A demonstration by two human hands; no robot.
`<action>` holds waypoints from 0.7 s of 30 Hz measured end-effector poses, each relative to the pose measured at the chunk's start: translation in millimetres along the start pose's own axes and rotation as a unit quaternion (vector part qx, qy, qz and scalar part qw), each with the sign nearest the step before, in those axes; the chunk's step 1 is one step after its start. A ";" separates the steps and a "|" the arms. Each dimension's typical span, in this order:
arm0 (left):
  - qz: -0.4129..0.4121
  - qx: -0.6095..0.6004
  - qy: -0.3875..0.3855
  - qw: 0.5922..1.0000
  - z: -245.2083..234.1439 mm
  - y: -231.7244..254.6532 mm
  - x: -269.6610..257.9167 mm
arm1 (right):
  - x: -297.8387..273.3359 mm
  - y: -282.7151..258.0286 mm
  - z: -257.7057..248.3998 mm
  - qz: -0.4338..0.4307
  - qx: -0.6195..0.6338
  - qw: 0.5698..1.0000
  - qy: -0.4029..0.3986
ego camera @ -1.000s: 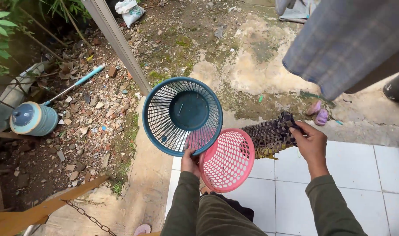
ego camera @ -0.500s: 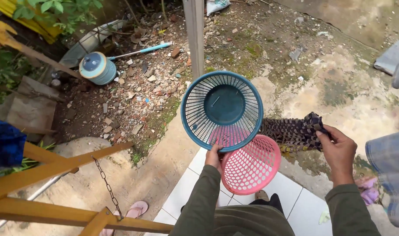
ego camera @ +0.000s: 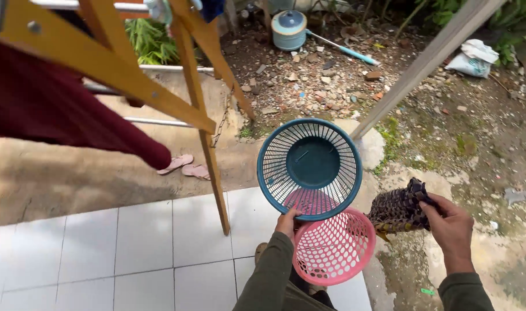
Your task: Picking up litter from the ground, moving plastic baskets, and using a ladle to scoop liquid from a bucket in an outdoor area.
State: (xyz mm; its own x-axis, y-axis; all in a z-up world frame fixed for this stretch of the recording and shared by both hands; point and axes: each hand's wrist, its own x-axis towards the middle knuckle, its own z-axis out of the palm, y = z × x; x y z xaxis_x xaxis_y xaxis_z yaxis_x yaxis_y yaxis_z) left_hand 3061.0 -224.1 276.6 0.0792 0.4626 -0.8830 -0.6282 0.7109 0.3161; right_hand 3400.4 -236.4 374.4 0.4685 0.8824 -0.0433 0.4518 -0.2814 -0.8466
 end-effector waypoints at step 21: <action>0.140 -0.388 0.239 0.879 -589.7 86.1 -194.5 | -226.9 -254.2 425.5 -0.246 -0.109 0.916 -0.299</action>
State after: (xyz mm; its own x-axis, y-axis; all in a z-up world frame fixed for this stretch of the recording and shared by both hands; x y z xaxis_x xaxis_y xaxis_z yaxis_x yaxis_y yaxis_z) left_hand 2535.1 -565.3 271.0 -0.3801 0.1555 -0.9118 -0.9249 -0.0563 0.3760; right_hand 2856.3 -204.6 373.7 -0.3020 0.9530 -0.0236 0.6677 0.1938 -0.7188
